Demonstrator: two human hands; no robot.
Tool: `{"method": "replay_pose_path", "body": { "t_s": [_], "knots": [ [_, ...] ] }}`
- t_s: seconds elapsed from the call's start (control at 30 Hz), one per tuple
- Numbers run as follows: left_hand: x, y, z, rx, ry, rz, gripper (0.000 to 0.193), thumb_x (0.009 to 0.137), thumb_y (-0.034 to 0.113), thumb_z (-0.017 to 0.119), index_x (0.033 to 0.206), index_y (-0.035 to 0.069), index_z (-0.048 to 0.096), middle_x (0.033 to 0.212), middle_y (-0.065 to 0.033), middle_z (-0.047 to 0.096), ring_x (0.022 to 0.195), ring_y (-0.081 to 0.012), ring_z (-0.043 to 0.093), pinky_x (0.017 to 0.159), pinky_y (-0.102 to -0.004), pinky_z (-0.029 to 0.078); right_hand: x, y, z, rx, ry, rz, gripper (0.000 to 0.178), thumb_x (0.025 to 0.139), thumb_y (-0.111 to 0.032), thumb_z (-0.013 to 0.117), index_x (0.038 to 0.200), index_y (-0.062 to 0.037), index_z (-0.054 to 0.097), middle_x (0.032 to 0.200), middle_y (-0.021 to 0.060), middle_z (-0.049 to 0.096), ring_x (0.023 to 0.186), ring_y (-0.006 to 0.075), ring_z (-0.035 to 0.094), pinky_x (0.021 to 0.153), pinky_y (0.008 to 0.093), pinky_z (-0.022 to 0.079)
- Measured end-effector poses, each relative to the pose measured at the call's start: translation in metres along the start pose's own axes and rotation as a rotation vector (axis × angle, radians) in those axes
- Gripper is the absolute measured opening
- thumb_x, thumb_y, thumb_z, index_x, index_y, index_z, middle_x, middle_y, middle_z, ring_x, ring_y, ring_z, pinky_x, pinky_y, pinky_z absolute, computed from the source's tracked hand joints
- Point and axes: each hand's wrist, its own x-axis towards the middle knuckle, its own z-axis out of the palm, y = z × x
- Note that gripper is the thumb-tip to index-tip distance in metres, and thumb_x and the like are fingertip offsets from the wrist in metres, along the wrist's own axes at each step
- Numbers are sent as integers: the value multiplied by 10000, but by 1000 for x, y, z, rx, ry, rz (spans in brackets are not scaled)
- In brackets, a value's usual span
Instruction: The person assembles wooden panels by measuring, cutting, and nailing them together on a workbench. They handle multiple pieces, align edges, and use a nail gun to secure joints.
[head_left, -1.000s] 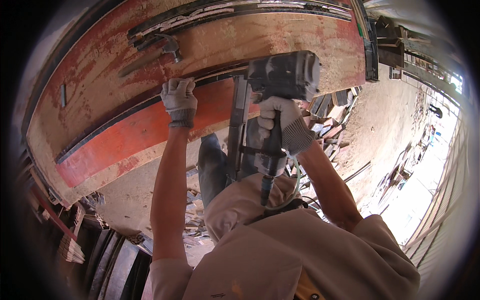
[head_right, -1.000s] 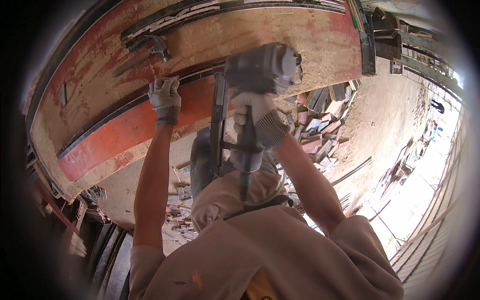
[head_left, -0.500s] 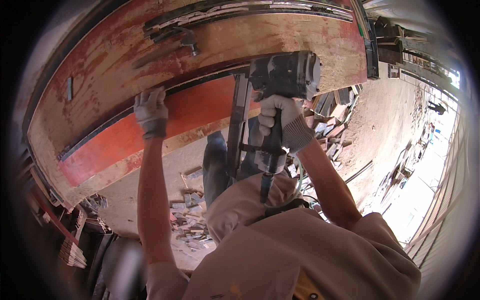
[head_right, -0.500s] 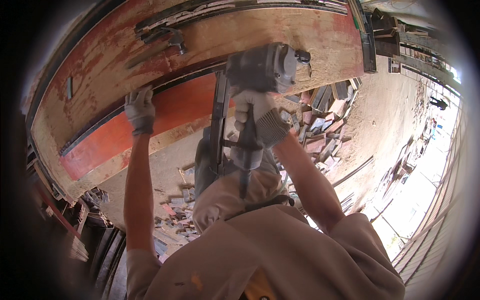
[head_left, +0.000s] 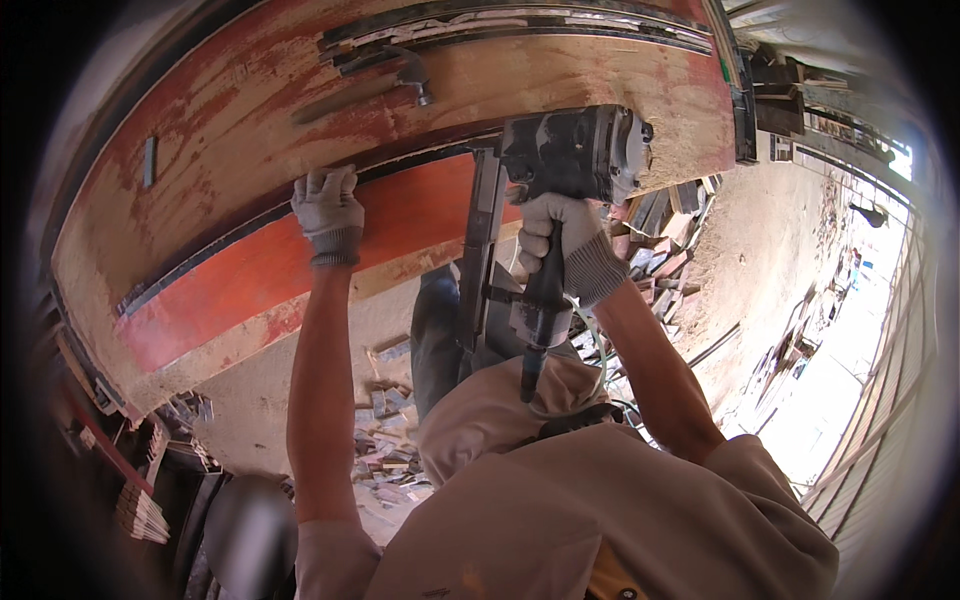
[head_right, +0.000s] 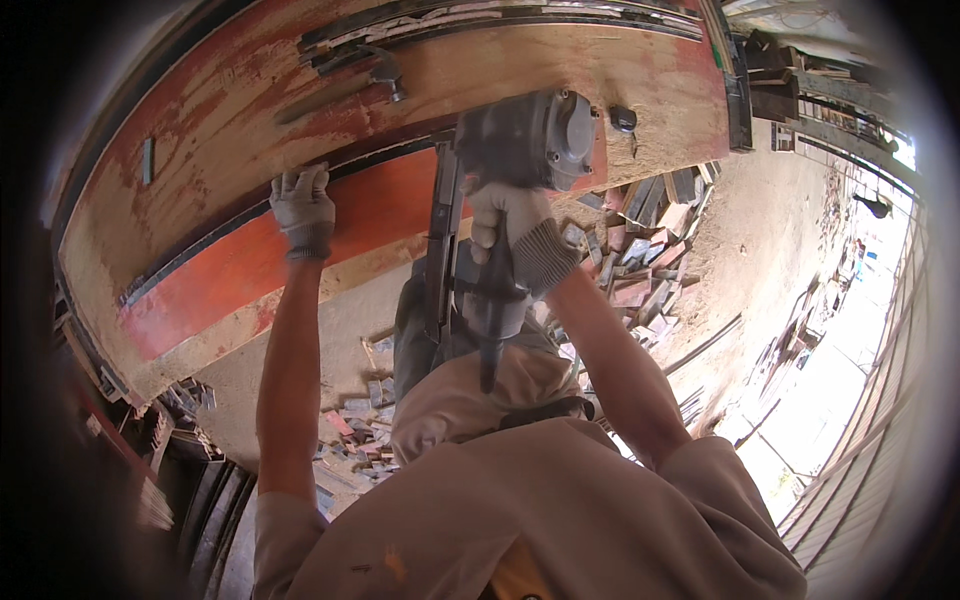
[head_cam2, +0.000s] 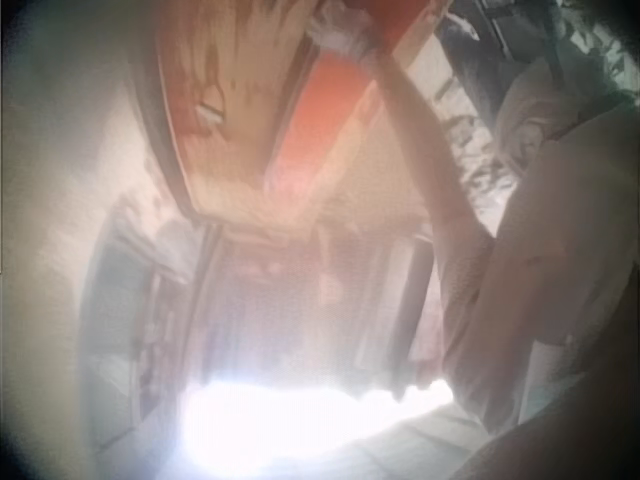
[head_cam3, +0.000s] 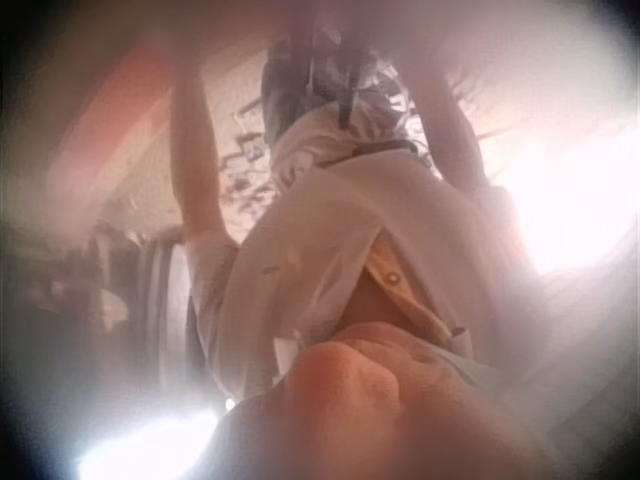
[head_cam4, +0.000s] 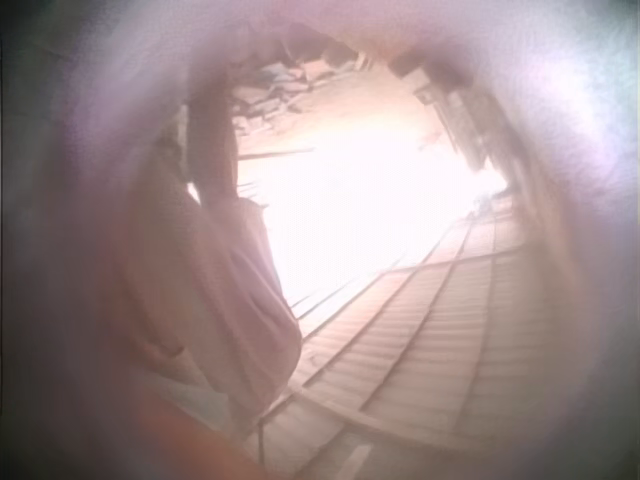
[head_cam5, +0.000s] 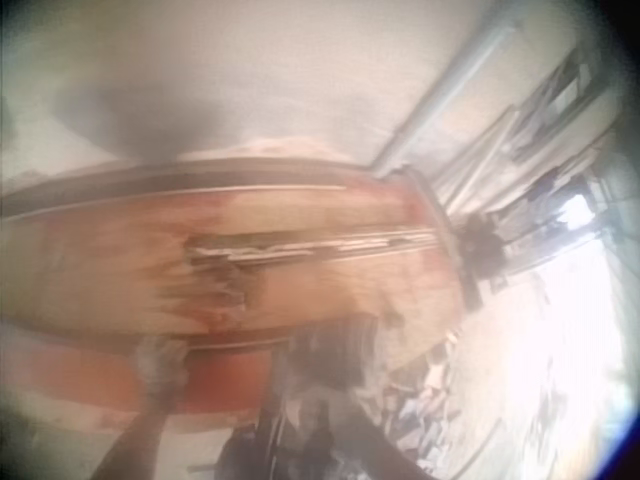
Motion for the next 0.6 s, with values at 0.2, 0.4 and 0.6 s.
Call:
{"method": "replay_pose_path", "body": {
  "t_s": [0.2, 0.4, 0.6],
  "knots": [
    [-1, 5, 0, 11, 4, -15, 93, 934, 184, 733, 981, 171, 812, 924, -47, 710, 926, -305, 632, 834, -447, 513, 9, 10, 26, -88, -18, 22, 264, 942, -126, 583, 695, -150, 492, 607, -30, 374, 496, 162, 428, 519, 361, 434],
    [2, -13, -15, -86, -83, 77, 104, 908, 202, 751, 998, 186, 801, 963, -35, 717, 931, -311, 652, 856, -459, 522, 7, 10, 22, -9, -32, 37, 301, 950, -152, 572, 676, -165, 448, 626, -36, 347, 512, 162, 435, 517, 363, 441],
    [2, -101, -93, 68, 58, 143, 137, 890, 154, 770, 1020, 179, 804, 981, -34, 732, 924, -298, 659, 836, -437, 533, 4, 32, 55, -63, -155, 55, 321, 954, -170, 549, 659, -177, 423, 623, -28, 380, 513, 156, 441, 517, 359, 444]
  ]
}}
